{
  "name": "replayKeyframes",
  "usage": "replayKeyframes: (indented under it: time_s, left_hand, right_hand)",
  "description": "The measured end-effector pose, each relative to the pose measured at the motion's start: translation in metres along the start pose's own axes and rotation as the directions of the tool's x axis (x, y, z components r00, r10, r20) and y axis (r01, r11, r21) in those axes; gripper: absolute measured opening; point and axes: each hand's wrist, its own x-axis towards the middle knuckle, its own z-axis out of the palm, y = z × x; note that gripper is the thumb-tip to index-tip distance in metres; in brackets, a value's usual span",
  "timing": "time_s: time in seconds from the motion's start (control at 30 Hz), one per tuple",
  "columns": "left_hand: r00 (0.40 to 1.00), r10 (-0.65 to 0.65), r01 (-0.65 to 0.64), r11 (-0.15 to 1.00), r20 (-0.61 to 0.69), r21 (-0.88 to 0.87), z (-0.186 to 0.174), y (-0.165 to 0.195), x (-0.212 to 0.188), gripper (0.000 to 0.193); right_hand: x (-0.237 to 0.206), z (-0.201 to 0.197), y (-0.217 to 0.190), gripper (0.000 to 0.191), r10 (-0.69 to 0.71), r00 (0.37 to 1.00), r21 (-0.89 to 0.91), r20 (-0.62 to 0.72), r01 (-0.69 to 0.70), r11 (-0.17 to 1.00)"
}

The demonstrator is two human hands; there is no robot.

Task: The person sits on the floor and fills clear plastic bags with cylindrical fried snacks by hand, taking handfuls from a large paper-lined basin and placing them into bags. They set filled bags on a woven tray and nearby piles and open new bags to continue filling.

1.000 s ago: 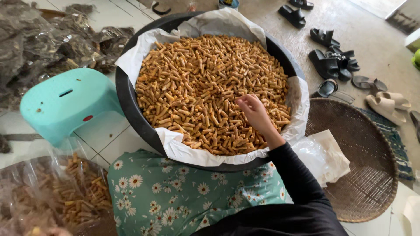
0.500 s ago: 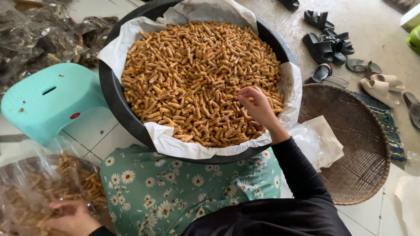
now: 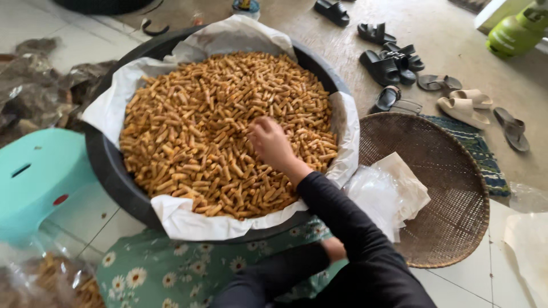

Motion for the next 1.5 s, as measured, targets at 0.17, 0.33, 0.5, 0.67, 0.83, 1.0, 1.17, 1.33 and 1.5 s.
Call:
replayKeyframes:
  time_s: [0.17,0.33,0.5,0.67,0.83,1.0,1.17,1.33,1.5]
  left_hand:
    - [0.982,-0.187,0.188,0.981,-0.016,0.058,0.054,-0.016,0.057,0.017]
    - [0.98,-0.2,0.2,0.979,-0.007,0.04,0.069,-0.017,0.053,0.016]
    - [0.987,-0.163,0.163,0.987,0.009,0.003,0.07,-0.013,0.045,0.014]
    - [0.993,-0.116,0.116,0.99,-0.006,-0.083,0.058,-0.005,0.033,0.013]
    - [0.989,-0.042,-0.007,0.946,-0.145,-0.324,0.019,0.013,-0.061,0.012]
    - [0.936,-0.116,-0.037,0.906,-0.333,-0.421,-0.064,-0.003,-0.218,0.007]
    - [0.424,-0.79,-0.037,0.473,-0.442,-0.881,-0.179,-0.038,-0.305,0.015]
    - [-0.014,-0.711,-0.724,0.492,-0.703,-0.483,-0.293,-0.13,-0.306,0.018]
    - [-0.151,-0.825,-0.763,0.447,-0.544,-0.466,-0.337,-0.216,-0.211,0.033]
  right_hand:
    - [-0.011,0.001,0.003,0.025,-0.162,0.986,-0.106,-0.039,0.157,0.982]
    - [-0.017,0.005,0.003,0.023,-0.126,0.991,-0.012,0.049,0.126,0.992]
    - [-0.018,0.01,0.003,0.02,-0.119,0.99,0.004,0.073,0.119,0.993]
    - [-0.015,0.006,0.003,0.021,-0.119,0.993,-0.007,0.016,0.119,0.993]
    - [-0.011,0.003,0.002,0.019,-0.11,0.994,-0.016,-0.026,0.11,0.994]
    - [-0.011,0.001,0.0,0.019,-0.049,0.999,0.025,-0.001,0.049,0.998]
    - [0.005,-0.018,-0.005,0.016,-0.005,0.984,0.083,-0.179,0.02,0.996]
    - [0.043,-0.025,-0.029,0.016,0.086,0.925,0.213,-0.369,-0.006,0.977]
    - [0.066,0.001,-0.063,0.029,-0.186,0.913,0.049,-0.364,0.218,0.975]
